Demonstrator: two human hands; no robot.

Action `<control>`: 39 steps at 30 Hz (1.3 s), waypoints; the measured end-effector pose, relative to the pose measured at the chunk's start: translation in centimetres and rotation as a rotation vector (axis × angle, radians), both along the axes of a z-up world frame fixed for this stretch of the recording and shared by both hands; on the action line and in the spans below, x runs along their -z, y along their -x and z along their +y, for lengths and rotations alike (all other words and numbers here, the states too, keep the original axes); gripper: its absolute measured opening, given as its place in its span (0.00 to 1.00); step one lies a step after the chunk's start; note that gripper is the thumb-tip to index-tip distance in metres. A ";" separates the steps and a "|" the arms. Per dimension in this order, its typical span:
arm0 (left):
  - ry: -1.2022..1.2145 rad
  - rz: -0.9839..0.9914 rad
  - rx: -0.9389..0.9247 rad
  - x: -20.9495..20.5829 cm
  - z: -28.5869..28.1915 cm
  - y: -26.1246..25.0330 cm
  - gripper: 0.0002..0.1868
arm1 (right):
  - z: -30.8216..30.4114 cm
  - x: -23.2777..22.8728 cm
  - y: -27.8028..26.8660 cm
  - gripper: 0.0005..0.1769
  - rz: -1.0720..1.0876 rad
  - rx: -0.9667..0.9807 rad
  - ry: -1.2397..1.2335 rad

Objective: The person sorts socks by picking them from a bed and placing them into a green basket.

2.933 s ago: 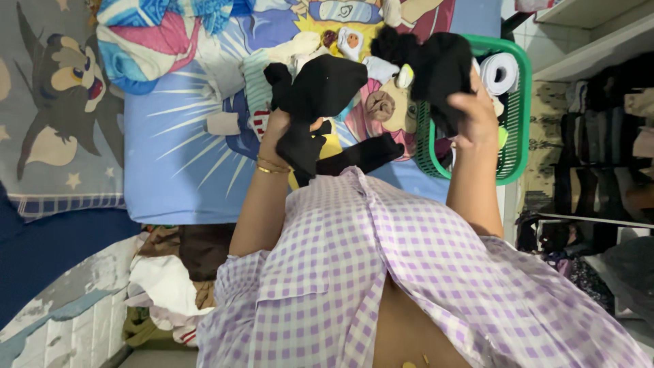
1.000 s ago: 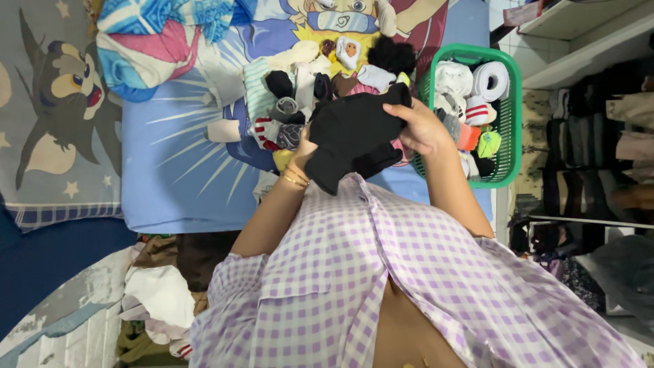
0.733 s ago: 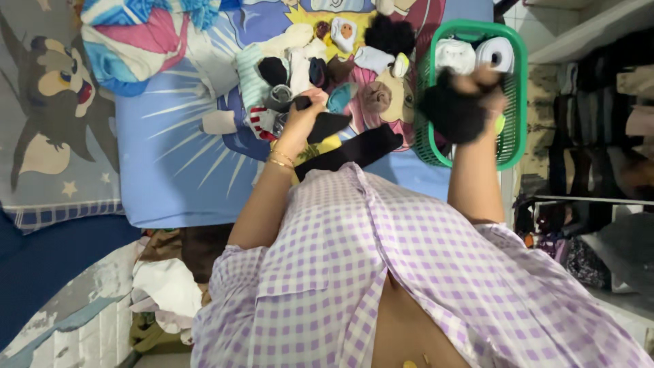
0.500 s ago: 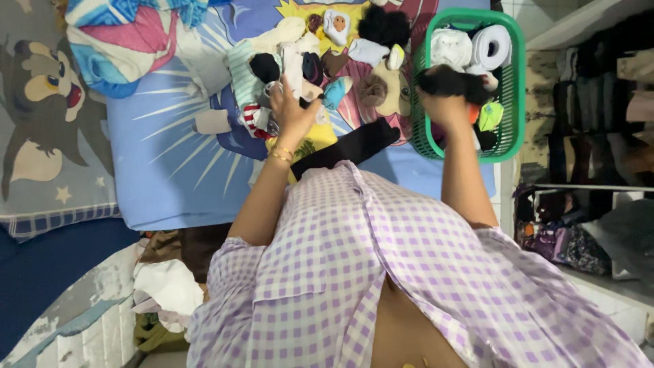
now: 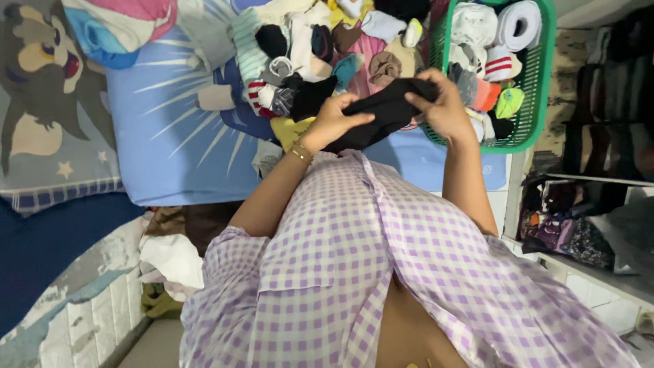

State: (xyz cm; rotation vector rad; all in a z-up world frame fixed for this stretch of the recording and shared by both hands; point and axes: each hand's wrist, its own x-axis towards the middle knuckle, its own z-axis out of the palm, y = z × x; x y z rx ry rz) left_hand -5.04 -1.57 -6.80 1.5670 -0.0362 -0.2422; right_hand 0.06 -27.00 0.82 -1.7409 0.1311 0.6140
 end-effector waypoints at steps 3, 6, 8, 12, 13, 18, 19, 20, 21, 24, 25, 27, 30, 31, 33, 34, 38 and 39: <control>-0.134 -0.058 -0.070 0.7 0.5 0.2 0.20 | -0.7 1.5 -0.6 0.17 -0.437 -0.071 0.069; -0.109 0.095 -0.122 0.2 0.2 1.3 0.19 | -0.4 2.0 -0.6 0.22 -0.647 0.003 0.129; -0.054 0.126 -0.104 0.0 -0.8 2.5 0.18 | 0.3 1.7 0.6 0.25 -0.782 0.138 0.408; -0.038 -0.305 -0.102 0.3 -3.9 3.8 0.21 | 2.9 1.3 4.1 0.16 -0.733 0.110 0.494; -0.033 -0.296 -0.109 0.4 -4.7 4.0 0.21 | 3.1 1.3 4.7 0.16 -0.721 0.010 0.397; 0.134 -0.057 -0.097 -0.3 -6.2 4.9 0.23 | 0.5 2.6 5.5 0.20 -0.131 0.052 -0.221; 0.139 -0.049 -0.102 -0.5 -6.3 5.1 0.23 | -0.5 2.9 5.5 0.15 0.006 0.113 -0.429; 0.246 0.044 -0.011 -0.6 -6.3 5.3 0.20 | -1.2 3.2 5.8 0.15 0.145 0.175 -0.636; 0.353 0.134 0.085 -0.8 -6.5 5.3 0.17 | -1.8 3.4 6.1 0.15 0.149 0.177 -0.630; 0.484 0.196 0.113 -1.2 -7.2 5.5 0.20 | -3.4 3.3 6.8 0.23 0.114 -0.017 -0.506; 0.489 0.196 0.112 -1.3 -7.2 5.6 0.20 | -3.6 3.4 7.0 0.22 0.294 0.054 -0.480; 0.408 0.016 0.081 -1.4 -7.2 5.9 0.15 | -3.9 3.7 7.3 0.23 0.474 0.123 -0.447; 0.166 0.044 0.005 -1.0 -7.5 6.5 0.17 | -3.6 4.2 7.7 0.17 0.308 0.145 -0.370; 0.167 0.046 0.002 -0.7 -7.6 6.7 0.17 | -3.0 4.6 7.7 0.14 0.039 0.134 -0.167; 0.248 0.261 -0.022 -0.3 -7.7 6.9 0.12 | -2.0 4.4 7.9 0.13 -0.228 0.114 0.036; 0.250 0.262 -0.027 -0.4 -7.7 7.1 0.12 | -1.3 4.3 8.1 0.13 -0.551 0.059 0.298; 0.215 0.141 -0.163 -2.1 -7.4 7.3 0.15 | 1.8 4.4 10.3 0.12 -0.995 -0.017 0.577; 0.089 0.074 -0.271 -2.6 -7.1 7.1 0.16 | 2.2 4.6 10.4 0.12 -1.000 -0.020 0.573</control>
